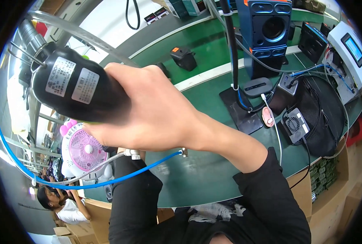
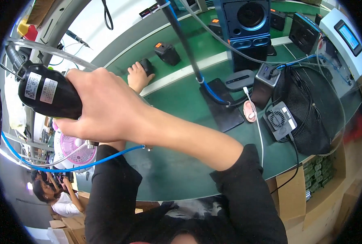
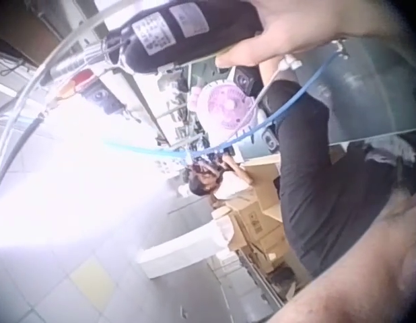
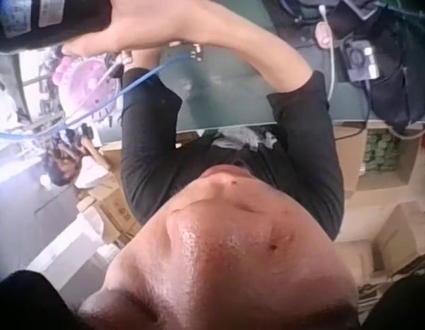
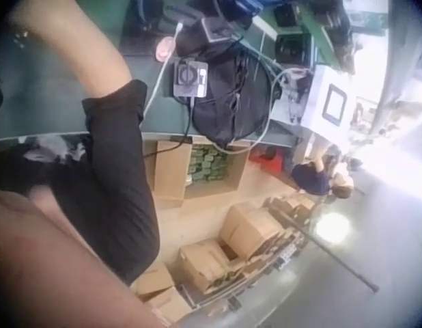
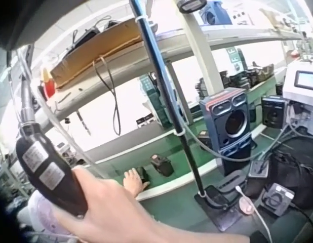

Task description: Using an electric screwdriver to assemble small speakers on a conveyor belt.

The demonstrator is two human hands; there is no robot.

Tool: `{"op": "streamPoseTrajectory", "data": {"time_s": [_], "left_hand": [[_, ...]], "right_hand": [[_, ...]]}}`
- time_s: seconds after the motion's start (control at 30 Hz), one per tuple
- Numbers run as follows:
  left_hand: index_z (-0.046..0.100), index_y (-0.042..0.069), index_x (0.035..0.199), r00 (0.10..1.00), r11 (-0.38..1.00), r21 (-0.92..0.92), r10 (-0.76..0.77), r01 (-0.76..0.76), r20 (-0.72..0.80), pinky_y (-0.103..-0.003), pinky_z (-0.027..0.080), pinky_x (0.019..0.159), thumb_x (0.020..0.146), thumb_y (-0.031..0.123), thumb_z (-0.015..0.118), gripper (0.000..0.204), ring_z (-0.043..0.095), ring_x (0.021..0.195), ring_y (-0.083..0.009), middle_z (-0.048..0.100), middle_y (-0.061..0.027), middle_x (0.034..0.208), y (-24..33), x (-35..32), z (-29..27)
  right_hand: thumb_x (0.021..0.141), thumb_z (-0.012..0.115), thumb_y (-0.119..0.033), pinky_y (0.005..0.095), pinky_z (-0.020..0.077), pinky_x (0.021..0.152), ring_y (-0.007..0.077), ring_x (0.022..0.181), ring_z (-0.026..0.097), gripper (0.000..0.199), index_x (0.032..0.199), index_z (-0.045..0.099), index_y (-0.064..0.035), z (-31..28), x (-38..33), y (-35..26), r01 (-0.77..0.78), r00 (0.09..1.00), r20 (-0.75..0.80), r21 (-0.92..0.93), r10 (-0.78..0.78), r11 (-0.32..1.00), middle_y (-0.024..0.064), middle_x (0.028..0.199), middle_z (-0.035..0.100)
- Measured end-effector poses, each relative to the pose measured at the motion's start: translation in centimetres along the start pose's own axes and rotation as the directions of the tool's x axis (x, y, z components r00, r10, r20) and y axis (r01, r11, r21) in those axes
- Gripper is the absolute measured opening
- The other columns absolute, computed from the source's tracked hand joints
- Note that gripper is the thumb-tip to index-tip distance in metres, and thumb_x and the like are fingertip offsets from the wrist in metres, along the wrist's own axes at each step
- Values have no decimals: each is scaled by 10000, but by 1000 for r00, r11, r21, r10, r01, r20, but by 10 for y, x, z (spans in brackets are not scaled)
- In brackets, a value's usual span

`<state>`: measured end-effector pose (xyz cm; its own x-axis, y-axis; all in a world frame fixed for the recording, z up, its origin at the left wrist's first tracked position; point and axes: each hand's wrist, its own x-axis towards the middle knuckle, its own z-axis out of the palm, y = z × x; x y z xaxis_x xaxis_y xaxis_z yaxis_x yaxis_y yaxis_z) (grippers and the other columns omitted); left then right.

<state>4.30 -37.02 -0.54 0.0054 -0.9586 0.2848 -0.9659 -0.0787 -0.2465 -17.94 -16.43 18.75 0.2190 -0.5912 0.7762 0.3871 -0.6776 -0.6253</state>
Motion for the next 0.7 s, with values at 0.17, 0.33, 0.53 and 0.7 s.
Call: {"op": "streamPoseTrajectory", "data": {"time_s": [0.17, 0.33, 0.53, 0.7], "left_hand": [[409, -99, 1211, 996, 995, -43, -86, 87, 24, -459, 541, 860, 641, 291, 750, 770, 584, 1056, -464, 575, -252, 1139, 9, -15, -18], [407, -83, 1207, 976, 929, -300, -205, 217, 73, -458, 534, 855, 644, 307, 776, 778, 637, 1015, -399, 619, -259, 1127, -12, -3, -9], [484, -63, 1172, 996, 982, -170, -84, 78, -25, -440, 534, 834, 684, 328, 783, 693, 671, 944, -351, 671, -219, 1068, -33, -14, -23], [514, -50, 1242, 987, 874, -480, 131, -69, 98, -431, 487, 914, 663, 294, 784, 725, 632, 1022, -349, 644, -234, 1089, -58, -50, -105]], "right_hand": [[690, 810, -250, 349, 526, 677, 310, 691, 675, 431, 901, 595, 59, -8, -2, -2, -52, 998, 36, -13, 52, 999, 205, 777, 665], [698, 808, -283, 353, 526, 674, 314, 680, 670, 443, 897, 600, 54, -4, -3, -7, -22, 999, 34, -58, 24, 998, 205, 774, 664], [704, 815, -315, 354, 524, 670, 282, 660, 659, 465, 921, 629, 51, -3, -5, -4, -41, 998, 43, -52, 43, 998, 196, 771, 666], [699, 782, -416, 394, 538, 666, 267, 650, 673, 492, 863, 688, 38, -6, -1, -18, -124, 989, 84, -9, 124, 992, 178, 726, 680]]}}
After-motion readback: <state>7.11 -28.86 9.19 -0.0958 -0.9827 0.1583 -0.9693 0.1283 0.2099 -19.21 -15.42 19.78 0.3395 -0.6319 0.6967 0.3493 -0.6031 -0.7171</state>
